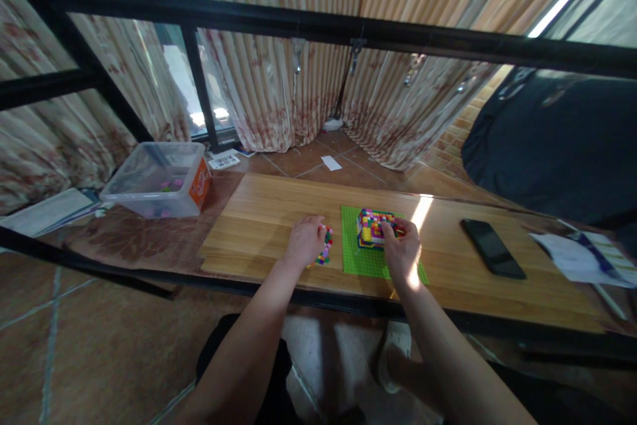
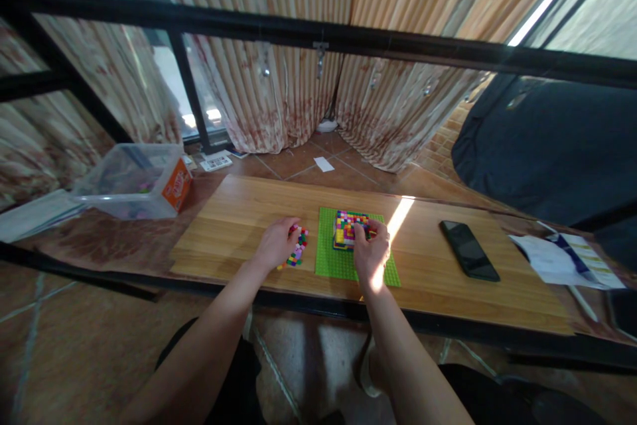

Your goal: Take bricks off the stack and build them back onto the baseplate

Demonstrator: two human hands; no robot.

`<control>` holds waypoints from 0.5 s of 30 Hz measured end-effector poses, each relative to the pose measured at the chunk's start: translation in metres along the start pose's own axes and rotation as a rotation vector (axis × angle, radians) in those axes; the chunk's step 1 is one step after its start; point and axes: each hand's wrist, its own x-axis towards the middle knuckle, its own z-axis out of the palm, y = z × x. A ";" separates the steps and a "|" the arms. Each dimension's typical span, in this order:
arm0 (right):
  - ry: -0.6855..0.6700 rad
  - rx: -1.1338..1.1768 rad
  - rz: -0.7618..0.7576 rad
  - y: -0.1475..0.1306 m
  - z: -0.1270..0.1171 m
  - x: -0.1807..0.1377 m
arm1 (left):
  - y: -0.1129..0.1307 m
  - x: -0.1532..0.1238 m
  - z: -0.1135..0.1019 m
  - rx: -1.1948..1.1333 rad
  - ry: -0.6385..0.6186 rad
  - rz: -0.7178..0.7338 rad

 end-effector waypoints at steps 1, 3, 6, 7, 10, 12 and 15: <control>0.027 -0.028 -0.037 -0.002 -0.003 -0.001 | 0.000 0.000 0.000 -0.002 -0.004 -0.002; 0.093 -0.092 -0.167 -0.009 -0.008 -0.008 | -0.001 0.000 -0.001 -0.002 -0.010 -0.003; -0.007 -0.096 -0.388 -0.020 -0.010 -0.028 | -0.001 0.000 -0.003 0.007 -0.019 -0.001; -0.120 -0.084 -0.441 -0.023 -0.007 -0.037 | -0.001 0.000 -0.003 0.008 -0.023 -0.001; -0.423 -0.139 -0.521 -0.025 0.007 -0.062 | -0.001 -0.001 -0.003 0.009 -0.028 -0.001; -0.513 -0.202 -0.523 -0.024 0.018 -0.072 | -0.002 -0.001 -0.002 0.011 -0.027 0.003; -0.542 -0.262 -0.513 -0.023 0.030 -0.074 | -0.003 -0.001 -0.002 0.014 -0.027 0.013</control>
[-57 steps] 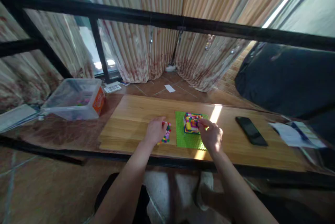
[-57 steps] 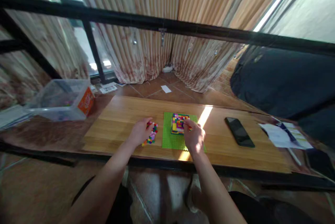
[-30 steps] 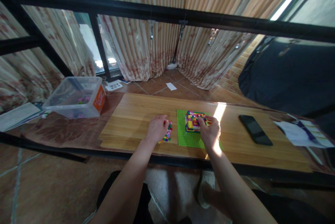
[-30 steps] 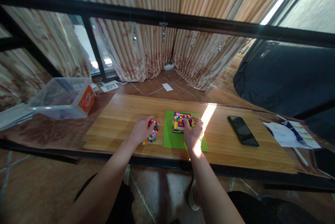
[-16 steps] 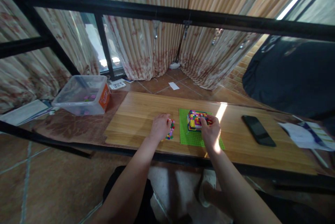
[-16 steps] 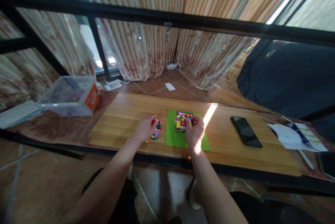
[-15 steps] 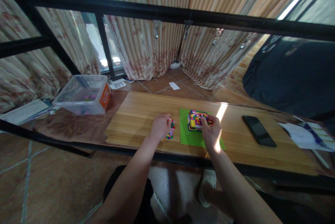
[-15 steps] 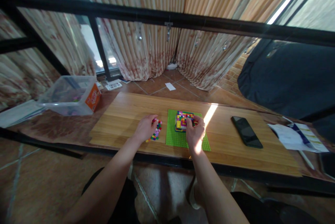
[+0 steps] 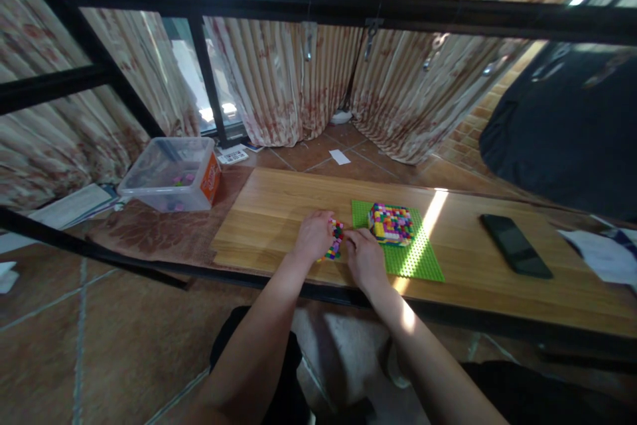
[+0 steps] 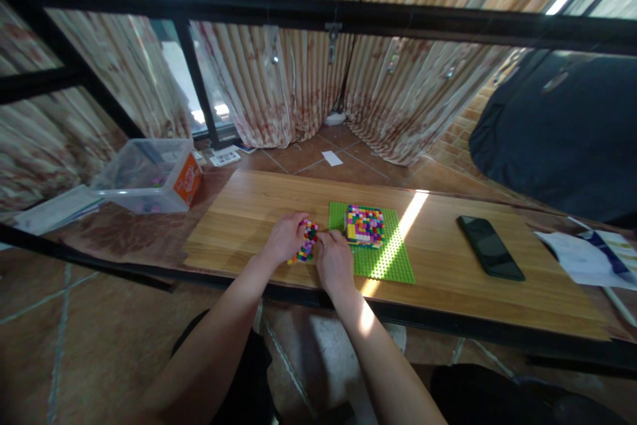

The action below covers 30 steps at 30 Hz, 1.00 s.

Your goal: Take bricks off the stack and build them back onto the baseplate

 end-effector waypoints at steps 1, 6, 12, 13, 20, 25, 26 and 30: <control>-0.008 -0.010 0.003 0.000 0.001 0.002 | 0.000 0.000 0.000 0.001 -0.003 0.004; -0.042 -0.048 0.037 0.001 0.001 0.009 | 0.000 0.001 -0.002 0.013 -0.018 0.013; -0.024 -0.063 0.054 -0.004 0.004 0.010 | 0.001 0.001 -0.002 0.017 -0.018 0.010; -0.020 -0.055 0.059 -0.005 0.004 0.010 | 0.001 0.001 -0.002 0.020 -0.020 0.009; 0.076 0.210 0.200 -0.007 -0.011 0.000 | 0.000 0.001 -0.003 0.033 -0.010 0.014; 0.225 0.443 0.356 0.001 -0.039 -0.013 | 0.001 0.001 -0.003 0.012 -0.008 0.022; 0.262 0.467 0.379 0.005 -0.045 -0.014 | 0.001 0.001 -0.004 0.012 -0.008 0.022; 0.398 0.489 0.421 0.030 -0.064 -0.009 | 0.003 0.000 -0.005 0.022 -0.007 0.016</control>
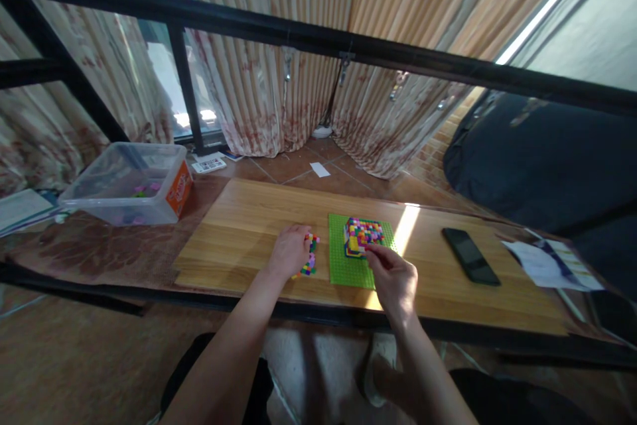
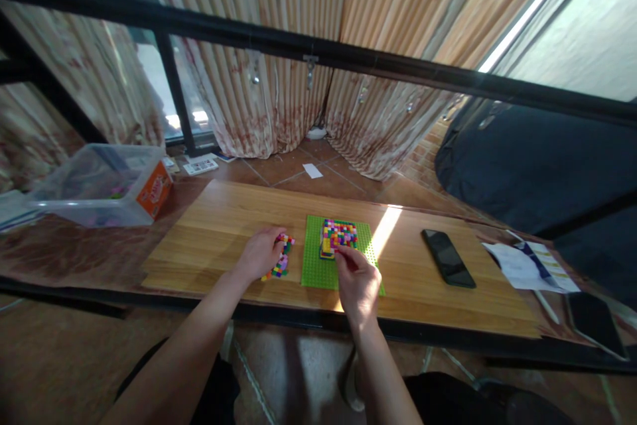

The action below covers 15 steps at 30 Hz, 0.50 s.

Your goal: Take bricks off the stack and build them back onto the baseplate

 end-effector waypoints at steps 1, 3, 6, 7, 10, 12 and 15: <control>0.030 -0.014 -0.010 0.003 -0.004 0.006 | 0.000 0.000 0.000 0.003 -0.001 0.001; 0.074 -0.078 -0.049 0.008 -0.009 0.018 | 0.000 0.000 0.000 0.008 -0.003 0.004; 0.074 -0.244 -0.137 0.009 -0.011 0.029 | -0.001 0.001 0.001 0.017 -0.001 -0.002; 0.062 -0.306 -0.163 0.008 -0.010 0.032 | -0.002 0.001 0.002 0.020 -0.001 -0.003; 0.029 -0.474 -0.212 0.004 -0.007 0.036 | -0.002 0.002 0.002 0.025 -0.007 0.000; 0.029 -0.560 -0.219 0.001 -0.005 0.038 | -0.002 0.002 0.002 0.024 -0.005 0.009; 0.024 -0.631 -0.218 0.000 -0.004 0.039 | -0.002 0.002 0.002 0.020 0.007 0.015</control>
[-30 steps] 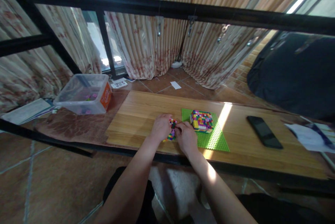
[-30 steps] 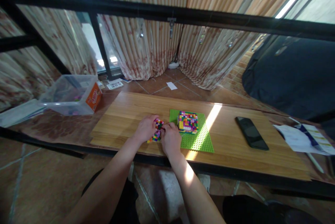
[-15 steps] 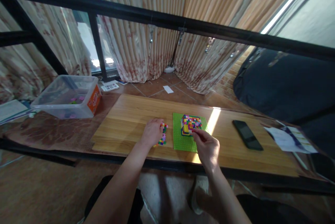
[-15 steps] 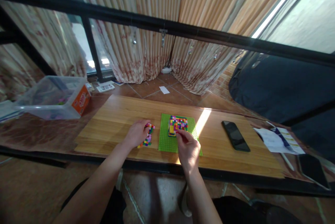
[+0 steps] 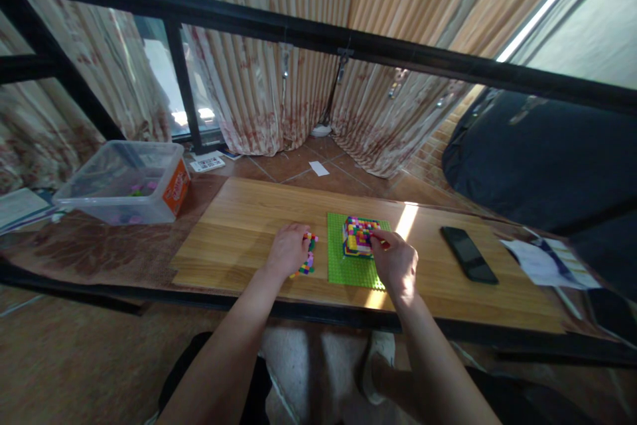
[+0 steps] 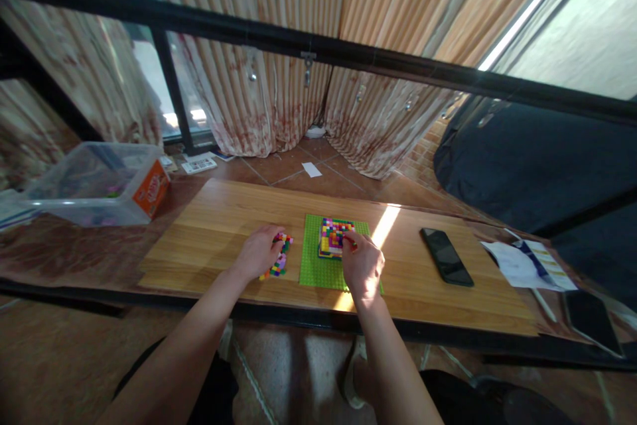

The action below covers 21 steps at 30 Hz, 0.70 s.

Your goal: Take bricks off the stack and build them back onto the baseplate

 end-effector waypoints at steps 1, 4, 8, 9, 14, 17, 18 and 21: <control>-0.005 -0.006 -0.004 0.000 0.000 0.000 | 0.000 0.000 0.000 -0.001 0.001 -0.001; -0.013 -0.021 -0.011 0.000 -0.002 0.000 | 0.001 -0.001 -0.001 0.004 -0.003 -0.009; -0.009 -0.074 -0.028 -0.001 -0.002 -0.002 | 0.002 -0.001 -0.001 0.020 -0.009 -0.001; -0.009 -0.081 -0.037 -0.001 -0.002 -0.002 | 0.002 0.000 -0.001 0.021 -0.010 0.000; 0.001 -0.091 -0.029 -0.003 -0.002 -0.001 | 0.002 0.000 -0.002 0.016 -0.024 -0.008; -0.001 -0.092 -0.013 -0.002 -0.003 0.000 | 0.003 0.000 -0.002 0.019 -0.032 -0.010; -0.002 -0.090 -0.010 -0.001 -0.003 0.000 | 0.003 0.000 -0.002 0.022 -0.034 -0.008; 0.000 -0.047 -0.002 0.004 -0.003 0.002 | 0.003 0.000 -0.003 0.029 -0.038 -0.001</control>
